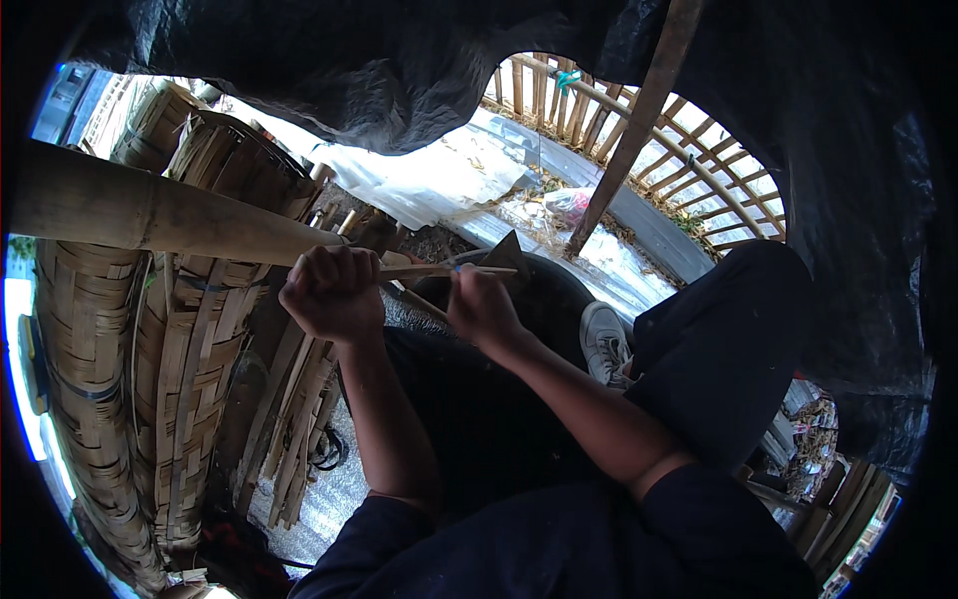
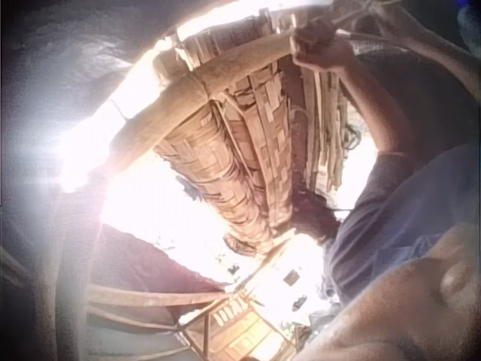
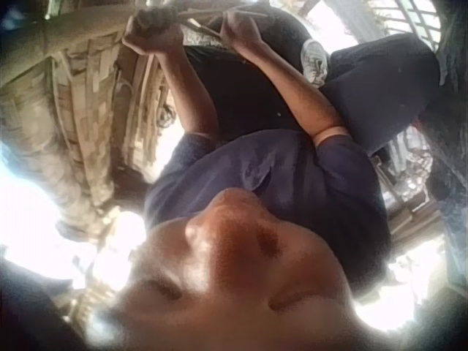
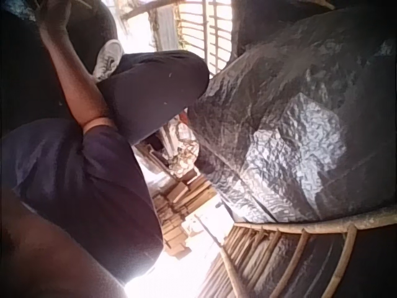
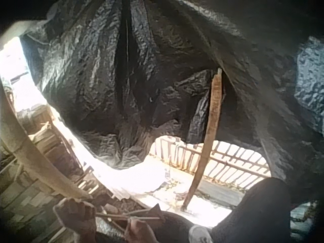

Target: The person whittles and carves a bamboo stick using a knife.

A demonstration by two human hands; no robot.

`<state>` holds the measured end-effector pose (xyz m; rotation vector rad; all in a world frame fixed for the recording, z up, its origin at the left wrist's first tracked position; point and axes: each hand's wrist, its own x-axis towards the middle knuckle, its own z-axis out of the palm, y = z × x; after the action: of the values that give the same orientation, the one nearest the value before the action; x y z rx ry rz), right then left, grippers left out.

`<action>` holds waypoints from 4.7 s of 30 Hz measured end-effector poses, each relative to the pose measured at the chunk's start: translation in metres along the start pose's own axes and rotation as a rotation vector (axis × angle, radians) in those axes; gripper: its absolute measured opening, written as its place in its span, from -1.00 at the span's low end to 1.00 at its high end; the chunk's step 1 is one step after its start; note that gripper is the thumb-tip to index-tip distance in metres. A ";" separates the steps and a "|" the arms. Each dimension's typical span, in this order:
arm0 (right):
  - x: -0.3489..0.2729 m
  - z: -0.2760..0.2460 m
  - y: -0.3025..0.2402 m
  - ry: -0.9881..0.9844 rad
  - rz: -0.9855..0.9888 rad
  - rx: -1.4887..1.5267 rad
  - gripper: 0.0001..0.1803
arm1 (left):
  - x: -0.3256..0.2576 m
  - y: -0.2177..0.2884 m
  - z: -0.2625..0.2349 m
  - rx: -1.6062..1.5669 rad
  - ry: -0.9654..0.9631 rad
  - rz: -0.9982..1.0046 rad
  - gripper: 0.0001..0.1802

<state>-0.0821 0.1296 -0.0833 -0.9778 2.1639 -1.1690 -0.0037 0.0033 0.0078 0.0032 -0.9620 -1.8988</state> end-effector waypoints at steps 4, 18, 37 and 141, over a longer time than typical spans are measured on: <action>-0.008 -0.008 -0.043 -0.001 -0.064 0.040 -0.88 | 0.000 0.002 -0.003 -0.028 0.025 0.006 -0.59; -0.002 0.019 -0.002 0.061 -0.058 0.077 -0.67 | 0.000 0.005 -0.012 -0.020 0.230 0.017 -0.60; 0.010 0.023 0.122 -0.119 0.059 -0.357 -0.79 | 0.005 0.007 -0.014 0.010 0.173 -0.008 -0.61; 0.003 0.010 0.052 -0.018 -0.001 -0.180 -0.90 | 0.007 0.007 -0.025 -0.107 -0.035 -0.030 -0.60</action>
<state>-0.0958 0.1413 -0.1332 -1.0599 2.2849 -0.9752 0.0072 -0.0186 -0.0027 -0.0801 -0.8869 -1.9815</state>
